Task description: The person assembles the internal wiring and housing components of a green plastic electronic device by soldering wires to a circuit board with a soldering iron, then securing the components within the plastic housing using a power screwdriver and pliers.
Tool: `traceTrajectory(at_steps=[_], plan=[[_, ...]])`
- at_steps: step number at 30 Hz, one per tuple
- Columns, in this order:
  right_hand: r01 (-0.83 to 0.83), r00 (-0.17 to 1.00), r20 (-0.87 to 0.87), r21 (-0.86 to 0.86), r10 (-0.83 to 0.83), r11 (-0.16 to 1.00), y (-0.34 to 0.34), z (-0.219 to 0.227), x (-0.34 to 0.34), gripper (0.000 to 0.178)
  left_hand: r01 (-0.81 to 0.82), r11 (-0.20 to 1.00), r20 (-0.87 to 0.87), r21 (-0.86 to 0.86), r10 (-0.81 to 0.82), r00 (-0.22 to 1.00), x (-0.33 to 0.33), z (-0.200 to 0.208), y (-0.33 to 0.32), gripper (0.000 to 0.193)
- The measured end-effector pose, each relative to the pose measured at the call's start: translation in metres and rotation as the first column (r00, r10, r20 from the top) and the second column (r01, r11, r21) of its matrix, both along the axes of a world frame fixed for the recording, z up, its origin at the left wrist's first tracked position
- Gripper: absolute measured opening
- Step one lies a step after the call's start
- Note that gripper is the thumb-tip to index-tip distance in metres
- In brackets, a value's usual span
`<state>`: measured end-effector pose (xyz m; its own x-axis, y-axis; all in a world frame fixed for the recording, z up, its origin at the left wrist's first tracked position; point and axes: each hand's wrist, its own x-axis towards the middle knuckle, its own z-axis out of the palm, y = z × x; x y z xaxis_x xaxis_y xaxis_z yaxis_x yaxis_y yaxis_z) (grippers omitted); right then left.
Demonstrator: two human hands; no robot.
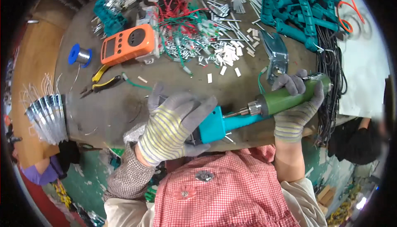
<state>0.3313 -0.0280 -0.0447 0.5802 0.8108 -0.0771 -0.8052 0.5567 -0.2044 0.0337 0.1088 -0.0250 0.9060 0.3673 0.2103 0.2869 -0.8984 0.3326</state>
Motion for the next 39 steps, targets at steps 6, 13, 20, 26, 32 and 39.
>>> traceTrajectory(at_steps=[6,13,20,26,32,39], plan=[[0.056,0.997,0.05,-0.029,-0.054,0.998,-0.008,0.004,0.003,0.048,0.032,0.998,-0.011,-0.049,-0.033,0.999,0.002,0.006,0.001,0.11],[0.04,0.996,0.08,-0.049,-0.036,0.998,-0.008,-0.003,0.011,0.048,0.05,0.998,-0.005,-0.044,-0.05,0.999,-0.002,0.005,0.001,0.115],[-0.007,0.998,0.067,0.03,0.005,1.0,-0.004,0.001,0.007,0.049,-0.001,0.997,0.068,-0.073,0.006,0.998,-0.003,0.002,0.0,0.112],[0.027,0.995,0.1,-0.037,-0.023,0.999,-0.007,0.009,0.003,0.056,0.014,1.0,0.115,0.027,-0.017,0.993,-0.01,0.01,-0.001,0.096],[0.013,0.997,0.076,-0.039,-0.01,0.999,-0.003,0.012,-0.004,0.059,-0.006,0.991,-0.084,0.133,0.018,0.996,-0.056,0.014,-0.016,0.064],[-0.019,0.999,0.032,0.008,0.018,1.0,-0.004,0.009,0.003,0.047,0.004,0.979,0.104,0.202,-0.026,0.994,-0.054,-0.021,-0.019,0.053]])
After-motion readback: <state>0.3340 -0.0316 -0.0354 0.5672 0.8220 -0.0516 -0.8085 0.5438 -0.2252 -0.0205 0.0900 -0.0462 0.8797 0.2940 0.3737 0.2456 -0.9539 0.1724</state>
